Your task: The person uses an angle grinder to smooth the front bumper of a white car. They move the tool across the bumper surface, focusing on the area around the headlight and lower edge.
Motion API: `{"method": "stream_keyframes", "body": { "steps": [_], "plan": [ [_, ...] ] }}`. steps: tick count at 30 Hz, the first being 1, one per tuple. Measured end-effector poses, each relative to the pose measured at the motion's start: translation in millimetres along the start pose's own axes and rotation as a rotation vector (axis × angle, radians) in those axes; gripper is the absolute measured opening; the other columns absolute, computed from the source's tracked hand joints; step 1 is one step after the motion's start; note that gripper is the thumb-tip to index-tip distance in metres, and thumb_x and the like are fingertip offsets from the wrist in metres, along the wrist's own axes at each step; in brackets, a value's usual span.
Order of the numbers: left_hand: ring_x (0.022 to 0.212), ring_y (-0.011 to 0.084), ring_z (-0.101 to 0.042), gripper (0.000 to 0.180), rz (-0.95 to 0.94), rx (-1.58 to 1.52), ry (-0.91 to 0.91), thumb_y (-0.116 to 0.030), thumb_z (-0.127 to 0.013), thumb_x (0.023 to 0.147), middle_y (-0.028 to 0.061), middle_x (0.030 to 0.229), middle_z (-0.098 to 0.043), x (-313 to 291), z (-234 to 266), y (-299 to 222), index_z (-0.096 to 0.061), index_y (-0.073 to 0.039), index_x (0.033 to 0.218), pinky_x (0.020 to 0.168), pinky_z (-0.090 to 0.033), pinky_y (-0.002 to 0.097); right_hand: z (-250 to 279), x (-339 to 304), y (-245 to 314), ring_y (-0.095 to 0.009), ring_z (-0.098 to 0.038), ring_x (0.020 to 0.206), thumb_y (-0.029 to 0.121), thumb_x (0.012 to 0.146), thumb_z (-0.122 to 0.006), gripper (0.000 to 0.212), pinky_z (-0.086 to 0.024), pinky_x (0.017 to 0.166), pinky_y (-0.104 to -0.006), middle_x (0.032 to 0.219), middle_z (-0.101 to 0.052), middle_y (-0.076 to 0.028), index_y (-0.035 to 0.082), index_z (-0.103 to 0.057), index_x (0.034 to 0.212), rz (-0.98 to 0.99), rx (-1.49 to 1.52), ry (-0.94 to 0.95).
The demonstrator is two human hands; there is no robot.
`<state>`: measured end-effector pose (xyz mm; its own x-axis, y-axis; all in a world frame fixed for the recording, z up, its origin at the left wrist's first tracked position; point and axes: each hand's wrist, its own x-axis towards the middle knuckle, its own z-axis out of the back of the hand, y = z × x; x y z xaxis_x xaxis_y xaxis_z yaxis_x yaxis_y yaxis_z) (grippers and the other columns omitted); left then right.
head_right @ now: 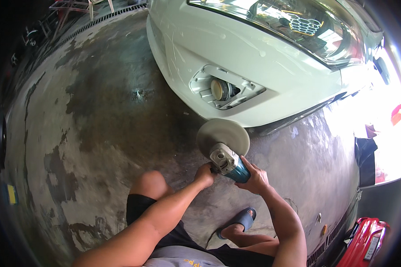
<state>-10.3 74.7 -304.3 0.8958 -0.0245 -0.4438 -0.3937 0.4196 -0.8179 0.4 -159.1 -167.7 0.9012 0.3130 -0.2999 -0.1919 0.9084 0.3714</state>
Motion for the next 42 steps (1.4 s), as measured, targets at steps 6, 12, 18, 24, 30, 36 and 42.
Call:
{"method": "stream_keyframes", "body": {
  "steps": [6, 12, 18, 24, 30, 36, 42],
  "plan": [
    [0.127, 0.0442, -0.069, 0.039, 0.044, 0.043, -0.018, -0.020, -0.072, 0.096, 0.0254, 0.133, -0.074, 21.5, 17.9, 19.9, -0.073, -0.010, 0.134, 0.103, -0.056, 0.0530, -21.1, 36.3, -3.9, -0.040, -0.074, 0.115, 0.045, 0.070, -0.097, 0.123, -0.060, 0.099, -0.0512, 0.128, -0.072, -0.015, 0.032, -0.035, 0.174, 0.112, -0.015, -0.042],
    [0.130, 0.0483, -0.068, 0.041, 0.143, 0.005, -0.432, -0.013, -0.067, 0.098, 0.0302, 0.134, -0.073, 51.3, 92.3, 84.5, -0.070, -0.003, 0.138, 0.105, -0.055, 0.0501, -51.3, 120.4, 71.5, -0.041, -0.073, 0.115, 0.048, 0.072, -0.094, 0.122, -0.060, 0.099, -0.0528, 0.127, -0.071, -0.015, 0.040, -0.030, 0.175, 0.225, 0.000, -0.011],
    [0.117, 0.0489, -0.073, 0.031, 0.033, -0.023, -0.445, -0.011, -0.069, 0.097, 0.0318, 0.118, -0.076, 19.9, 156.3, 25.0, -0.073, 0.003, 0.124, 0.096, -0.056, 0.0505, -38.1, 137.7, 103.6, -0.040, -0.073, 0.119, 0.050, 0.074, -0.093, 0.120, -0.059, 0.103, -0.0515, 0.130, -0.071, -0.015, 0.043, -0.029, 0.175, 0.197, 0.069, 0.016],
    [0.116, 0.0494, -0.072, 0.027, -0.039, -0.009, -0.283, -0.015, -0.075, 0.094, 0.0282, 0.115, -0.077, 23.0, 81.4, 54.2, -0.075, -0.002, 0.119, 0.095, -0.057, 0.0535, -6.8, 95.6, 56.7, -0.037, -0.074, 0.115, 0.049, 0.072, -0.094, 0.121, -0.060, 0.101, -0.0510, 0.128, -0.071, -0.012, 0.040, -0.032, 0.175, 0.188, -0.036, 0.064],
    [0.119, 0.0490, -0.070, 0.032, -0.180, -0.113, -0.082, -0.015, -0.076, 0.095, 0.0269, 0.120, -0.076, -6.7, 40.1, -7.9, -0.072, -0.004, 0.125, 0.098, -0.056, 0.0528, 34.5, 10.3, 49.0, -0.036, -0.075, 0.110, 0.043, 0.072, -0.096, 0.119, -0.060, 0.098, -0.0487, 0.122, -0.072, -0.012, 0.034, -0.036, 0.175, -0.008, -0.075, 0.003],
    [0.116, 0.0498, -0.070, 0.033, -0.249, -0.079, -0.109, -0.017, -0.077, 0.095, 0.0278, 0.120, -0.076, -12.2, 76.5, -20.5, -0.072, -0.003, 0.125, 0.099, -0.056, 0.0546, 41.4, 8.7, 77.7, -0.037, -0.075, 0.116, 0.039, 0.069, -0.098, 0.124, -0.059, 0.103, -0.0473, 0.126, -0.074, -0.016, 0.030, -0.035, 0.176, -0.020, -0.008, -0.062],
    [0.119, 0.0487, -0.070, 0.036, -0.103, 0.068, -0.195, -0.018, -0.076, 0.095, 0.0293, 0.122, -0.075, -2.6, 139.5, -3.7, -0.072, -0.002, 0.126, 0.101, -0.055, 0.0569, 6.1, 61.4, 110.2, -0.041, -0.073, 0.127, 0.046, 0.068, -0.097, 0.126, -0.056, 0.111, -0.0471, 0.140, -0.073, -0.024, 0.030, -0.033, 0.176, -0.005, 0.198, -0.008]
  ]
}}
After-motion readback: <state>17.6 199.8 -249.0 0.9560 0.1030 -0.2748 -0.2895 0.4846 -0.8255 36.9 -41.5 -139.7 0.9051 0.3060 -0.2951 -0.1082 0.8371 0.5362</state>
